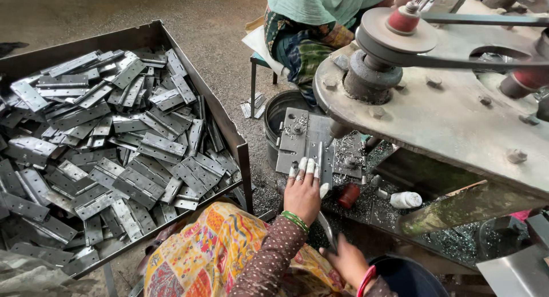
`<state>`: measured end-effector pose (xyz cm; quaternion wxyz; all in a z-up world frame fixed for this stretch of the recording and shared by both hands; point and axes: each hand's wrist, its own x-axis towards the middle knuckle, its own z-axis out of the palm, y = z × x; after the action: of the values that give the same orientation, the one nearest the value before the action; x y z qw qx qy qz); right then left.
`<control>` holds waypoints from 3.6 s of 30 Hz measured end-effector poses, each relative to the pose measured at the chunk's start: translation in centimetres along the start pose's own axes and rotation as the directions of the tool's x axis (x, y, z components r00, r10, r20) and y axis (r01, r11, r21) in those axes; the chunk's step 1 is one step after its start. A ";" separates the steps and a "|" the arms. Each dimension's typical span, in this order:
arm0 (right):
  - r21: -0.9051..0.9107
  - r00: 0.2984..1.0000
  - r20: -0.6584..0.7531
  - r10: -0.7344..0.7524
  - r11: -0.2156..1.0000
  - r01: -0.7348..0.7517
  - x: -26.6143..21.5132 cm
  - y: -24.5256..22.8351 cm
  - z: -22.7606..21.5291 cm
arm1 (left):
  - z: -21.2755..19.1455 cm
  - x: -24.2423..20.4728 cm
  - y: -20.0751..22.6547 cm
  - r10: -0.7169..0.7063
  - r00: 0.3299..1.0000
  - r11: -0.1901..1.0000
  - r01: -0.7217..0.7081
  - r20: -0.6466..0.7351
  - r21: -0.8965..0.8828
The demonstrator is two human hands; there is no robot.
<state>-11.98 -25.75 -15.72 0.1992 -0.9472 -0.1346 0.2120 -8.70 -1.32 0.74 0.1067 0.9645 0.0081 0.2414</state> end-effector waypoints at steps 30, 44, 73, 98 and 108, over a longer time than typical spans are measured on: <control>-0.014 0.996 0.009 0.090 0.996 -0.090 0.2 -0.3 2.7 | 1.1 1.5 -0.6 -0.065 0.996 0.997 0.062 -0.061 -0.040; -0.014 0.989 0.034 0.146 0.989 -0.145 -1.5 -0.2 5.9 | 2.0 2.2 0.1 -0.088 0.995 0.994 0.090 0.046 -0.053; -0.066 0.988 0.086 0.129 0.990 -0.123 1.8 2.8 -0.4 | 0.3 -6.5 -20.6 -0.670 0.570 0.549 0.812 -0.475 0.200; 0.029 0.999 -0.026 -0.018 0.999 0.019 -2.5 -4.7 -4.5 | -4.5 -3.1 -7.3 -0.401 0.849 0.915 0.389 -0.344 -0.108; 0.023 1.000 0.007 -0.006 1.000 0.005 -2.6 -4.9 -4.2 | -1.6 -1.5 1.5 -0.128 0.992 0.991 0.127 0.021 0.032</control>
<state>-13.16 -23.65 -9.19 0.2103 -0.9437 -0.1354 0.2163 -10.81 -2.59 1.79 0.1073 0.9663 0.0720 0.2227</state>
